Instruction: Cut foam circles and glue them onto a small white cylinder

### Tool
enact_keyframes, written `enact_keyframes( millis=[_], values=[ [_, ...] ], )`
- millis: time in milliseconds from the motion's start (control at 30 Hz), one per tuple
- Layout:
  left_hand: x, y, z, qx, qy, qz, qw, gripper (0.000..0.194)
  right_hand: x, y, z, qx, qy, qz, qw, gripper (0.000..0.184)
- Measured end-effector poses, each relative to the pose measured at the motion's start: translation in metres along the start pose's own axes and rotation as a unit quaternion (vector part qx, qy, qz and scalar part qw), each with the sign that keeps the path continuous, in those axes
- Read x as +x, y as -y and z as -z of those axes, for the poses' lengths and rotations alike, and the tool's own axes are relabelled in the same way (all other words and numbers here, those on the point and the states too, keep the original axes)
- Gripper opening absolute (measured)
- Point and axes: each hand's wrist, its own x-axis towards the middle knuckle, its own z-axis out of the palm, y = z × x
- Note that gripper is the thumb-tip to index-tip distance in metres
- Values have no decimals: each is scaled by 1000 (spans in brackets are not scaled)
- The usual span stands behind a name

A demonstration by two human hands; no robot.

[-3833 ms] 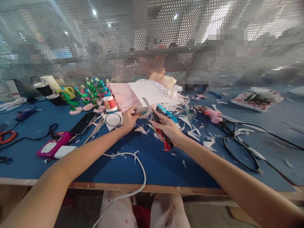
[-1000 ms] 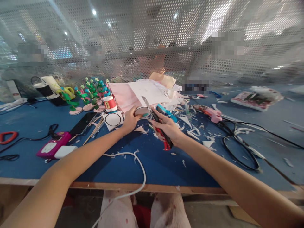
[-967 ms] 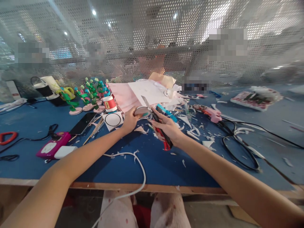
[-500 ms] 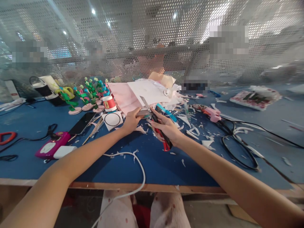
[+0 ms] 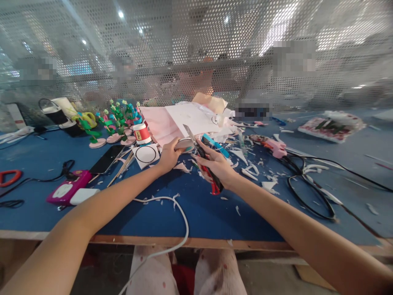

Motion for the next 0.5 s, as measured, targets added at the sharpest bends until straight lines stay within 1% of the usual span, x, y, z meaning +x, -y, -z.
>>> enact_keyframes(
  millis=[133, 500],
  values=[
    [0, 2, -1, -7, 18, -9, 1000, 8, 0, 1, 0, 1, 3, -2, 1000, 84],
    [-3, -2, 0, 27, 46, -14, 998, 9, -1, 1, 0, -4, 5, -5, 1000, 81]
  ],
)
